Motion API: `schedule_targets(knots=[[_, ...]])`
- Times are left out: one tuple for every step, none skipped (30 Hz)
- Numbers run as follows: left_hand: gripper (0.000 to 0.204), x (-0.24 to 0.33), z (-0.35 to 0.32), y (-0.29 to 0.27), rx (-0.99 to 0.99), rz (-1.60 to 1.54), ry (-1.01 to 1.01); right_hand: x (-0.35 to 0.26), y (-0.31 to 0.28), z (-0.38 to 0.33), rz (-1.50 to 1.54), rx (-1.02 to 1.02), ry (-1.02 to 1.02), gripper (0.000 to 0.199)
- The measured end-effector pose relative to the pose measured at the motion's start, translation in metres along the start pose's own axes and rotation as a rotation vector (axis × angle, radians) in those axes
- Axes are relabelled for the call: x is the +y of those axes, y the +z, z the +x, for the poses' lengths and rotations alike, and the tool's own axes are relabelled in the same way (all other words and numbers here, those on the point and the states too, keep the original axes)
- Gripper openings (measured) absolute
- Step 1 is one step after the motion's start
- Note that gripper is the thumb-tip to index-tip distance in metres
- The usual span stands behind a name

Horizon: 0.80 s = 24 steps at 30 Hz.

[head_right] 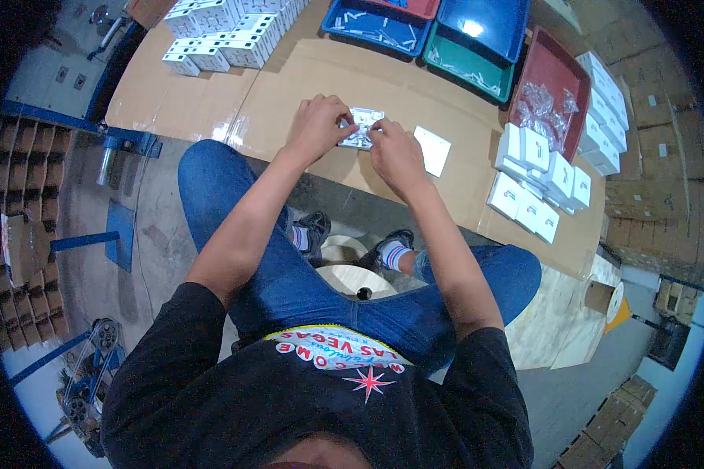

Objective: Assembling electronic component kits by placing circuit boards and small plastic parts into boxes.

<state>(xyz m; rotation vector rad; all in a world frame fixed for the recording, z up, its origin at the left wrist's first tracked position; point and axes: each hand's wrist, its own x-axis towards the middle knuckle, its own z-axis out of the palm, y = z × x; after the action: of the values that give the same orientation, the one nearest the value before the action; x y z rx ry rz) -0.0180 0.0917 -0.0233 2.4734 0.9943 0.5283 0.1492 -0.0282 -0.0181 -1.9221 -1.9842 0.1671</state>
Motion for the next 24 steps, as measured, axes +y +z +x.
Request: schedule_targets(knots=[[0.014,0.001,0.000,0.004,0.002,0.001,0.001,0.000,-0.001,0.000,-0.005,0.002,-0.010,0.025],[0.017,0.002,-0.001,0.007,0.035,-0.024,-0.092,0.001,0.000,0.000,-0.006,0.004,-0.010,0.025],[0.022,0.002,-0.001,0.010,0.068,-0.048,-0.186,0.003,0.002,0.000,0.005,0.009,-0.029,0.025],[0.022,0.001,-0.002,0.012,0.069,-0.048,-0.184,0.004,0.003,0.000,0.014,0.013,-0.046,0.025],[0.028,0.000,-0.002,0.013,0.081,-0.033,-0.188,0.004,0.003,0.000,0.012,0.016,-0.046,0.025],[0.034,-0.002,-0.002,0.013,0.094,-0.018,-0.193,0.004,0.004,-0.002,0.064,0.029,-0.005,0.025],[0.034,-0.004,-0.002,0.013,0.096,-0.017,-0.192,0.004,0.003,-0.003,0.115,0.042,0.036,0.025],[0.036,-0.005,-0.001,0.012,0.059,-0.026,-0.222,0.005,0.004,-0.004,0.114,0.043,0.034,0.025],[0.039,-0.007,-0.001,0.010,0.022,-0.034,-0.254,0.007,0.004,-0.006,0.173,0.057,0.060,0.026],[0.039,-0.008,0.000,0.009,0.022,-0.034,-0.253,0.008,0.006,-0.007,0.232,0.070,0.088,0.026],[0.043,-0.009,0.001,0.007,-0.018,-0.066,-0.241,0.008,0.008,-0.008,0.233,0.071,0.088,0.026],[0.047,-0.011,0.002,0.005,-0.059,-0.098,-0.230,0.009,0.011,-0.010,0.271,0.076,0.110,0.027],[0.047,-0.012,0.002,0.003,-0.059,-0.097,-0.229,0.008,0.011,-0.010,0.308,0.082,0.133,0.027],[0.056,-0.013,0.002,0.001,-0.080,-0.169,-0.242,0.006,0.012,-0.011,0.309,0.083,0.133,0.027],[0.064,-0.015,0.002,-0.002,-0.102,-0.240,-0.255,0.005,0.013,-0.012,0.345,0.084,0.149,0.028],[0.064,-0.018,0.001,-0.003,-0.103,-0.239,-0.252,0.004,0.013,-0.013,0.380,0.087,0.166,0.029],[0.077,-0.022,-0.001,-0.004,-0.101,-0.259,-0.211,0.005,0.013,-0.014,0.380,0.090,0.169,0.029],[0.090,-0.025,-0.004,-0.004,-0.099,-0.280,-0.170,0.006,0.012,-0.014,0.377,0.101,0.156,0.030],[0.090,-0.027,-0.008,-0.004,-0.103,-0.278,-0.169,0.006,0.012,-0.015,0.377,0.112,0.144,0.032],[0.099,-0.028,-0.013,-0.003,-0.036,-0.159,-0.109,0.006,0.012,-0.015,0.378,0.113,0.147,0.032],[0.108,-0.029,-0.016,-0.001,0.031,-0.040,-0.047,0.005,0.011,-0.015,0.393,0.118,0.151,0.032],[0.108,-0.030,-0.018,0.000,0.030,-0.040,-0.047,0.005,0.010,-0.015,0.410,0.122,0.151,0.033],[0.109,-0.030,-0.020,0.002,0.035,-0.042,-0.041,0.005,0.008,-0.015,0.410,0.123,0.152,0.033],[0.109,-0.030,-0.021,0.004,0.040,-0.044,-0.035,0.006,0.007,-0.015,0.383,0.117,0.144,0.034]])
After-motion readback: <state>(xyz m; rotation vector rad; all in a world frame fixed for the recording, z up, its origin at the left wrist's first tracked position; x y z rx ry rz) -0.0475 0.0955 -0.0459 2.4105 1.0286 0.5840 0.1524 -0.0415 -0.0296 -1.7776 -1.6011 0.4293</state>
